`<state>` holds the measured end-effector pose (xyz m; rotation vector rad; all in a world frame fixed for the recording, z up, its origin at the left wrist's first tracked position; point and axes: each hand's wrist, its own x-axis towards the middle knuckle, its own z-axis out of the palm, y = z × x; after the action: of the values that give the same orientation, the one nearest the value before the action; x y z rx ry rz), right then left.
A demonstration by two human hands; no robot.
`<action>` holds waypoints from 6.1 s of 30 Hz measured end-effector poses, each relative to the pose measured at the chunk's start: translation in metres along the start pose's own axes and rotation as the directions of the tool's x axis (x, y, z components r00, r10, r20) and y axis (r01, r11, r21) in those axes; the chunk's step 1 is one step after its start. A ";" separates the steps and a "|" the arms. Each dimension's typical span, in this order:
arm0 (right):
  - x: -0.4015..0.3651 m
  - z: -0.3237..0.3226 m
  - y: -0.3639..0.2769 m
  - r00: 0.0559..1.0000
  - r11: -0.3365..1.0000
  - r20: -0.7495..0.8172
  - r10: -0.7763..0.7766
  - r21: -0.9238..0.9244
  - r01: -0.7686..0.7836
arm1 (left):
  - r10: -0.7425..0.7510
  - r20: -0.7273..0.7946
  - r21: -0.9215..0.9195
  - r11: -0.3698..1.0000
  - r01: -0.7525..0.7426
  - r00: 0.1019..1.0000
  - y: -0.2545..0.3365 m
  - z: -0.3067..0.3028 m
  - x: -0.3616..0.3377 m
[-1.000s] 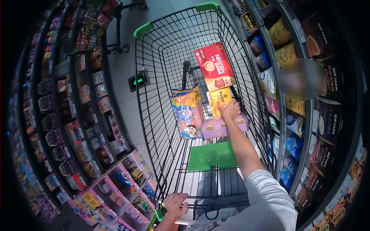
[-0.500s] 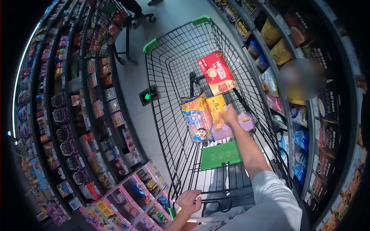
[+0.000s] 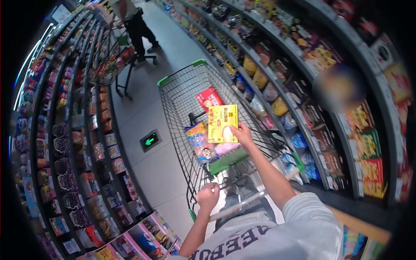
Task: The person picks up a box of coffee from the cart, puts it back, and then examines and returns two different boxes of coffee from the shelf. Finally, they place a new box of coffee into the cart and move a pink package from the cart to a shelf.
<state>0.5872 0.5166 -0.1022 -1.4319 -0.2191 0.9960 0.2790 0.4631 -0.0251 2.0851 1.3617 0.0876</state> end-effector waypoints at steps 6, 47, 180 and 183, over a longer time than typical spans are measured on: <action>-0.175 -0.055 -0.053 0.993 0.953 -0.058 -0.099 0.281 0.112 | 0.266 -0.209 -0.214 0.927 -0.309 0.941 0.010 -0.009 -0.009; -0.538 -0.321 -0.156 0.687 0.731 -0.434 -0.583 -0.649 0.210 | 0.762 0.504 -0.828 0.560 -0.024 0.406 0.300 0.090 -0.137; -0.273 -0.143 -0.035 0.940 0.248 0.083 -0.330 -0.953 0.172 | 0.853 -0.513 -0.781 -0.420 -0.462 0.093 0.180 -0.275 -0.083; -0.287 -0.139 -0.029 0.933 0.295 0.071 -0.353 -0.938 0.183 | 0.549 -0.271 -0.922 0.088 -0.377 0.791 0.154 -0.198 -0.038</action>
<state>0.5206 0.2274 0.0180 -2.4227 -1.0508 0.3889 0.3083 0.4844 0.2262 1.2246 0.1913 0.8294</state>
